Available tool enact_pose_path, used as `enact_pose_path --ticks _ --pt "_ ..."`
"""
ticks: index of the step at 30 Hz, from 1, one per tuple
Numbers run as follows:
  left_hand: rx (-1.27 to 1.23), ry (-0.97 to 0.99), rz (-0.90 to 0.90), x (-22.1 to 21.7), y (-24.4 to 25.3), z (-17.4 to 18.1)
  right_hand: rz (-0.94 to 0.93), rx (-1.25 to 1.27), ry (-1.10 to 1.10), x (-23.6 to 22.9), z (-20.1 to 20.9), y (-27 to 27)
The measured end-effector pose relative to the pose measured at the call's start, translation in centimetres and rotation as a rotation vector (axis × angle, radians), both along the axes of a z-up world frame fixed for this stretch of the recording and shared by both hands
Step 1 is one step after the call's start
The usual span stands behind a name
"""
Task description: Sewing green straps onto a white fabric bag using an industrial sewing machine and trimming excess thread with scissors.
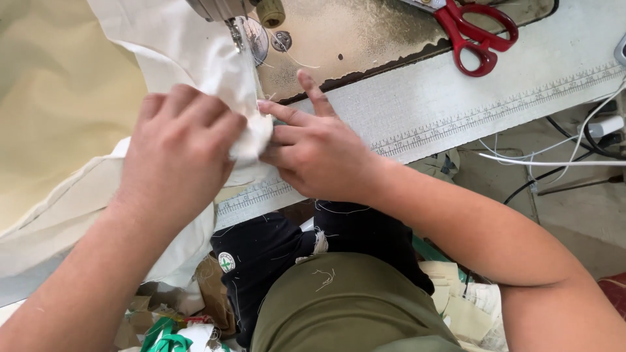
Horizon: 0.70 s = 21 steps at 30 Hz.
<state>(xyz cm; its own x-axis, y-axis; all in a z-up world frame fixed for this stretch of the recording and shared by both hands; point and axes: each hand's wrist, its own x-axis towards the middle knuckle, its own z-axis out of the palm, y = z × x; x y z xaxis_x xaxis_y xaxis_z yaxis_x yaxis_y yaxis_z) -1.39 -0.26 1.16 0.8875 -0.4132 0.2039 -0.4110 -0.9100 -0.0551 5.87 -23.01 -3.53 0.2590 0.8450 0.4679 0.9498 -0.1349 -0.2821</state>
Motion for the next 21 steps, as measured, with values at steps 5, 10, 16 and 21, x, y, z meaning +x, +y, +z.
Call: enact_pose_path --ticks 5,10,16,21 --pt "0.234 -0.12 -0.162 -1.1 -0.9 -0.5 -0.191 0.078 0.241 2.7 2.5 0.6" --pt "0.207 -0.1 -0.171 -1.0 -0.9 -0.6 -0.355 -0.491 0.078 2.6 1.8 1.6" --pt "0.082 0.046 -0.184 0.2 -0.5 -1.1 -0.391 -0.022 -0.136 2.3 1.9 -0.2" --pt "0.07 0.198 -0.169 0.9 -0.6 -0.6 -0.23 0.007 -0.092 2.8 0.3 0.7"
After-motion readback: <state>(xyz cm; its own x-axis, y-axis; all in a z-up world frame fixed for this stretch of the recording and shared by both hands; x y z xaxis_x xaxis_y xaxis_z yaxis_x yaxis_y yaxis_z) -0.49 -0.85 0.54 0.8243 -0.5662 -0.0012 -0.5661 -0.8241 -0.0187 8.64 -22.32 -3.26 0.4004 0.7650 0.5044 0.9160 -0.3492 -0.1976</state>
